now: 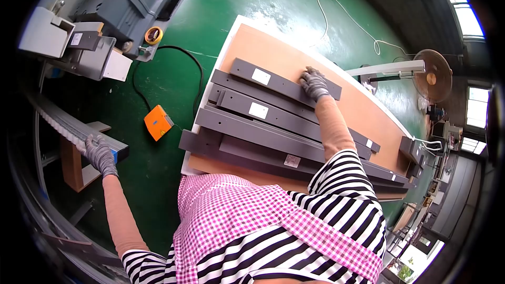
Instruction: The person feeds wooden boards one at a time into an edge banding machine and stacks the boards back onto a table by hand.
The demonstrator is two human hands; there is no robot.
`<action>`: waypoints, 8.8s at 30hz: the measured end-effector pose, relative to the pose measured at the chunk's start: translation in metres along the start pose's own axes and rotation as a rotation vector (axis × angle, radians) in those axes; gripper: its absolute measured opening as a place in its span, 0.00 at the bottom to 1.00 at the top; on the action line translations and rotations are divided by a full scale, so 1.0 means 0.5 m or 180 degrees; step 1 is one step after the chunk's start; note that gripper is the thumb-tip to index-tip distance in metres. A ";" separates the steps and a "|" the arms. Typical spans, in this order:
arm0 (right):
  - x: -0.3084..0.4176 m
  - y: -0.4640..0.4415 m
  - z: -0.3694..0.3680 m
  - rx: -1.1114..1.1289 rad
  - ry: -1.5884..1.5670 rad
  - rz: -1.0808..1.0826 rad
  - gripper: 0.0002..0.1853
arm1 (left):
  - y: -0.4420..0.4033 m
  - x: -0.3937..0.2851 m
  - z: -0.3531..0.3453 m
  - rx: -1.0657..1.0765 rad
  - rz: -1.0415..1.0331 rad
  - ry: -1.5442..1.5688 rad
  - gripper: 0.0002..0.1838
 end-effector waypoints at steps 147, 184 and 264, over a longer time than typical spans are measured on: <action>1.149 -0.283 0.382 -0.0994 -0.0427 0.2605 0.49 | 0.041 -0.029 0.042 -0.0608 -0.0223 0.0121 0.20; 0.237 0.115 0.090 -0.0304 -0.0441 0.0124 0.51 | 0.008 -0.012 -0.002 -0.0565 -0.0624 0.0350 0.20; 0.096 0.120 0.078 0.0888 0.0772 -0.0747 0.46 | 0.006 -0.006 -0.005 -0.0422 -0.0568 0.0516 0.21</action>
Point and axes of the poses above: each hand's wrist, its own y-axis away from the middle knuckle, its own z-axis out of the back of the hand, x = y × z, the point moved 5 cm from there along -y, towards the middle knuckle, and after that the axes turned 1 degree about -y, right-handed, at the moved point
